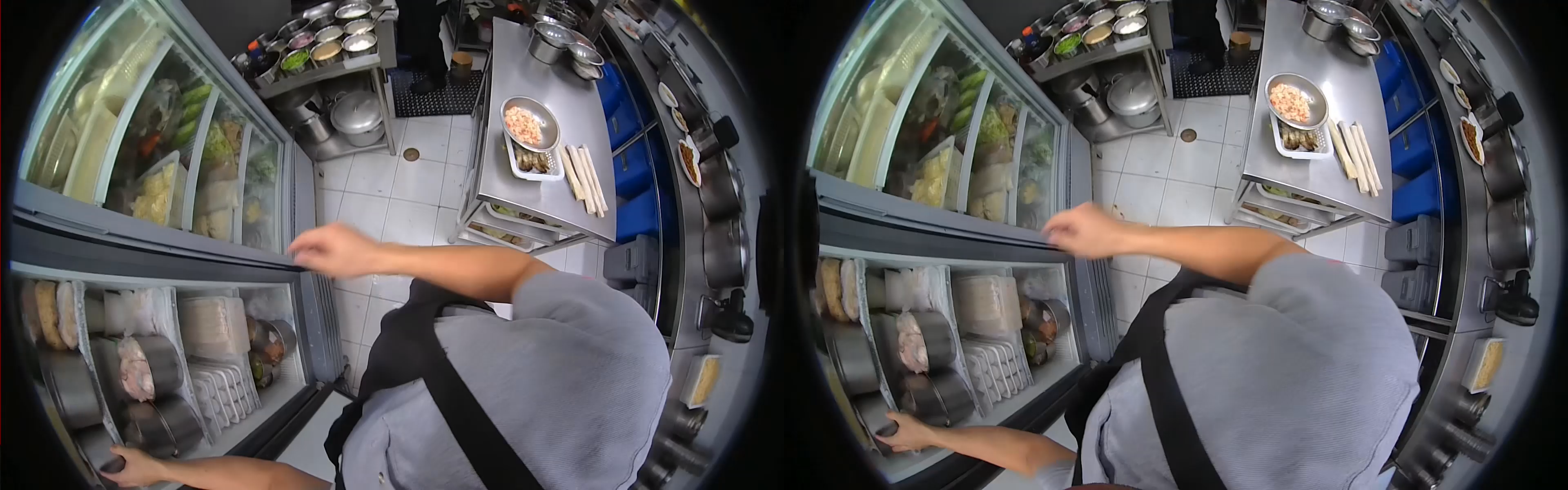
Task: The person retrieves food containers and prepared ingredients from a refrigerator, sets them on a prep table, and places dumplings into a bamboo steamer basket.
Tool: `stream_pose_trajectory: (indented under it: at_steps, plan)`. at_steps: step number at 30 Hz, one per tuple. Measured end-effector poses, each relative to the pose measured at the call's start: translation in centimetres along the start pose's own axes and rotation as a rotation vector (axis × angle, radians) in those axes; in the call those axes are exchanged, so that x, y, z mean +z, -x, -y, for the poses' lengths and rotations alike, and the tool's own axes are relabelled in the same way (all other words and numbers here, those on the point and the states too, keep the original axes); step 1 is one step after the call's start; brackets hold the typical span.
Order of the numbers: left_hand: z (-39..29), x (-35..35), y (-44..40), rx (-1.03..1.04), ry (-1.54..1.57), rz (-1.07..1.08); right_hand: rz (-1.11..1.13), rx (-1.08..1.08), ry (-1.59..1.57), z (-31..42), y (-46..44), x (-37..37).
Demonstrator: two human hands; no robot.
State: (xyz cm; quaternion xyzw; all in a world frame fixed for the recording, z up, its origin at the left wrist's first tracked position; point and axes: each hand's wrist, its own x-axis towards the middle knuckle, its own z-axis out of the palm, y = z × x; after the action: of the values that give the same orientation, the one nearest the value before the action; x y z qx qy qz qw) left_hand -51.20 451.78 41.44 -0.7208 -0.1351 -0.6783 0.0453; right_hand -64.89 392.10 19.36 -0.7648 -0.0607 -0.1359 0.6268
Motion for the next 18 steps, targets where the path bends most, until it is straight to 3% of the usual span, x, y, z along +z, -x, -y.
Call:
stream_pose_trajectory:
  at_steps: [3,4,5,6,7,8,9,11,15,18]
  plan:
    - [-0.5,-0.8,-2.5,-0.024,0.033,-0.139,-0.179,0.228,0.131,-1.9,3.0,-5.0]
    - [0.9,-0.5,-3.8,0.084,0.085,-0.153,-0.174,0.293,0.112,-2.5,3.4,-6.0]
    - [3.2,0.4,-5.1,0.129,0.102,-0.049,-0.182,0.347,0.113,-0.8,3.6,-6.7]
    - [-0.9,-2.6,-6.0,0.222,0.157,0.044,-0.202,0.211,0.010,-2.3,3.6,-6.7]
    - [0.7,-1.9,-5.9,0.084,0.035,0.126,-0.211,0.139,-0.038,-2.8,3.0,-6.4]
    - [0.3,-2.0,-6.2,0.073,0.001,0.091,-0.153,0.260,-0.095,-1.6,2.0,-6.5]
    - [-1.0,-3.1,-6.8,-0.088,0.179,0.159,-0.129,0.225,-0.130,-0.1,0.8,-5.9]
    - [-4.6,-4.7,-7.6,-0.241,0.202,-0.012,-0.076,0.178,-0.119,2.6,-1.9,-4.4]
    - [-7.7,-7.7,-11.3,-0.217,0.299,-0.027,0.104,-0.057,-0.123,8.2,-7.4,-0.5]
    - [-4.7,-7.2,-14.2,-0.275,0.303,0.215,0.218,-0.253,-0.078,14.3,-9.4,2.5]
